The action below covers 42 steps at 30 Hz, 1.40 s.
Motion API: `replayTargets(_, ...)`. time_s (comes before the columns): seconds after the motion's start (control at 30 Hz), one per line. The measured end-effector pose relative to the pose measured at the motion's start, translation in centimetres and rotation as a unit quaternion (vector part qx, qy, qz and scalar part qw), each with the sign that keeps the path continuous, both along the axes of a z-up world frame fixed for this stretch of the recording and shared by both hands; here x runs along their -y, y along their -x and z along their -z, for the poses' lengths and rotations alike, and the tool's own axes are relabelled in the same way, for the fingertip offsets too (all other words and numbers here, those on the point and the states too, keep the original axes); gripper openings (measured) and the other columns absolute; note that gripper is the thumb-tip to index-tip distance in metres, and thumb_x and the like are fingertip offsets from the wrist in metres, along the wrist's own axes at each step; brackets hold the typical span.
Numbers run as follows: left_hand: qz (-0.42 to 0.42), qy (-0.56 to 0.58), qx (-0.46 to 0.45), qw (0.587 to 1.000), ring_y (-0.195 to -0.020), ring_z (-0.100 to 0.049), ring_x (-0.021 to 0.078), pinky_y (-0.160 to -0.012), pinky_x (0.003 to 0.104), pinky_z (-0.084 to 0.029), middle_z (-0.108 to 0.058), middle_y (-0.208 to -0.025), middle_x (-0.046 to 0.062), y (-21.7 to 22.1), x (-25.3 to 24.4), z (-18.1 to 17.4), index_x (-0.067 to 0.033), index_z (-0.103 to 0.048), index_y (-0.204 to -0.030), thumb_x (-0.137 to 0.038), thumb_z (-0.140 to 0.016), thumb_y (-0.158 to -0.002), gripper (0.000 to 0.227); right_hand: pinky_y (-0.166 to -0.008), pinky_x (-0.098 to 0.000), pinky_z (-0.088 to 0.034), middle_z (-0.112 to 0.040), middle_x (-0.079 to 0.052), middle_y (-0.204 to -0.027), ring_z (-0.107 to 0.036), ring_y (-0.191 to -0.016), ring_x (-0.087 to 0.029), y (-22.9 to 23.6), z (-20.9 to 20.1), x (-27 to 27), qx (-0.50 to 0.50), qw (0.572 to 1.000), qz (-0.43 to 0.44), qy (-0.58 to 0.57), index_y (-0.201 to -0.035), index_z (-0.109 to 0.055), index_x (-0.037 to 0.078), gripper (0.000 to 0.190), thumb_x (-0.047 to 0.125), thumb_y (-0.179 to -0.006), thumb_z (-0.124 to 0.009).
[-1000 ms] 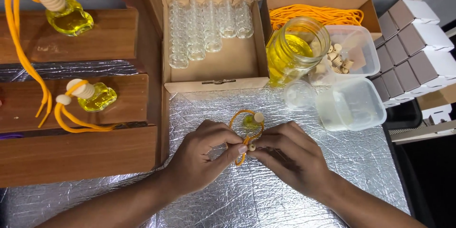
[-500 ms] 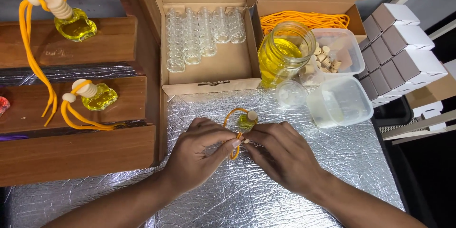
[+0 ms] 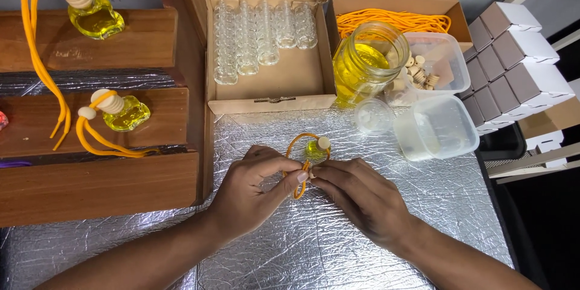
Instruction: Assembling a decorative perfume bottle by threading a yellow cord through a wooden cap and securing it to the bottle.
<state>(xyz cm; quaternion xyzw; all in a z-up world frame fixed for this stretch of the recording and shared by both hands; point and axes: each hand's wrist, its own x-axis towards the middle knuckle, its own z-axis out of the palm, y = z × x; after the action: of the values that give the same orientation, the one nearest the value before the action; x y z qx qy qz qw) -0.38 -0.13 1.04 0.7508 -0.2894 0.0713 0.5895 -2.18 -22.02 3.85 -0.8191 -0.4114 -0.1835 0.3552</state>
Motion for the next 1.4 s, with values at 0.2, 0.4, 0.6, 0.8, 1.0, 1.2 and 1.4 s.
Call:
replayTargets(0.2,0.011,-0.019,0.018,1.0,-0.071,-0.063,0.015,-0.078,0.034,-0.043,-0.073,-0.077,0.003,-0.1,0.0,0.2,-0.0059,-0.075,-0.096,-0.018,-0.07,-0.095,0.014,-0.082,-0.0281,-0.062,-0.073,-0.016,-0.108,-0.072,-0.089,-0.021,0.0,0.5,0.2,-0.029,0.999,0.019,-0.01,-0.118,-0.062,-0.004,0.034,0.003,-0.09,-0.078)
replayTargets(0.4,0.019,-0.023,0.02,0.999,-0.073,-0.062,0.0152,-0.08,0.033,-0.041,-0.072,-0.079,0.002,0.0,0.0,0.0,-0.0062,-0.075,-0.097,-0.019,-0.068,-0.097,0.015,-0.088,-0.0297,-0.065,-0.072,-0.017,-0.105,-0.074,-0.094,-0.024,0.0,0.4,0.0,-0.055,0.998,0.012,-0.039,-0.115,-0.063,-0.005,0.032,0.002,-0.087,-0.079)
replayTargets(0.6,0.028,-0.025,0.011,0.999,-0.071,-0.059,0.015,-0.08,0.033,-0.04,-0.071,-0.078,0.001,0.0,0.0,-0.1,-0.0071,-0.074,-0.097,-0.019,-0.068,-0.097,0.013,-0.089,-0.0313,-0.064,-0.072,-0.018,-0.106,-0.073,-0.098,-0.026,-0.1,0.2,-0.2,-0.068,0.996,0.008,-0.048,-0.112,-0.064,-0.004,0.027,0.002,-0.089,-0.076)
replayTargets(0.8,0.063,-0.047,0.018,0.997,-0.07,-0.059,0.0154,-0.082,0.034,-0.038,-0.072,-0.079,0.0,-0.1,-0.1,0.2,-0.0097,-0.072,-0.095,-0.019,-0.069,-0.096,0.009,-0.084,-0.029,-0.06,-0.069,-0.016,-0.104,-0.071,-0.092,-0.024,-0.1,-0.4,0.0,-0.093,0.994,0.039,-0.032,-0.113,-0.062,-0.003,0.02,-0.003,-0.093,-0.068)
replayTargets(1.0,0.061,-0.059,0.015,0.996,-0.069,-0.059,0.0167,-0.081,0.036,-0.04,-0.07,-0.076,0.002,-0.1,0.0,0.1,-0.0083,-0.072,-0.091,-0.021,-0.065,-0.097,0.016,-0.085,-0.0284,-0.06,-0.066,-0.016,-0.108,-0.071,-0.096,-0.024,-0.2,-0.2,0.1,-0.09,0.995,0.014,-0.029,-0.119,-0.064,-0.004,0.026,0.0,-0.095,-0.068)
replayTargets(1.2,0.074,-0.062,0.002,0.995,-0.074,-0.056,0.0177,-0.081,0.036,-0.037,-0.066,-0.077,0.002,0.0,-0.1,-0.1,-0.0094,-0.069,-0.087,-0.027,-0.053,-0.101,0.028,-0.086,-0.0277,-0.06,-0.065,-0.017,-0.111,-0.071,-0.097,-0.023,-0.2,0.3,0.3,-0.074,0.997,-0.004,-0.026,-0.124,-0.064,-0.004,0.03,-0.001,-0.095,-0.069)
replayTargets(1.4,0.08,-0.072,0.0,0.994,-0.074,-0.054,0.0179,-0.08,0.036,-0.036,-0.066,-0.075,0.002,0.0,-0.2,0.3,-0.0109,-0.067,-0.083,-0.028,-0.052,-0.101,0.029,-0.087,-0.0283,-0.059,-0.064,-0.017,-0.111,-0.071,-0.098,-0.023,-0.2,-0.2,0.2,-0.074,0.997,-0.011,-0.021,-0.122,-0.065,-0.004,0.027,-0.002,-0.095,-0.067)
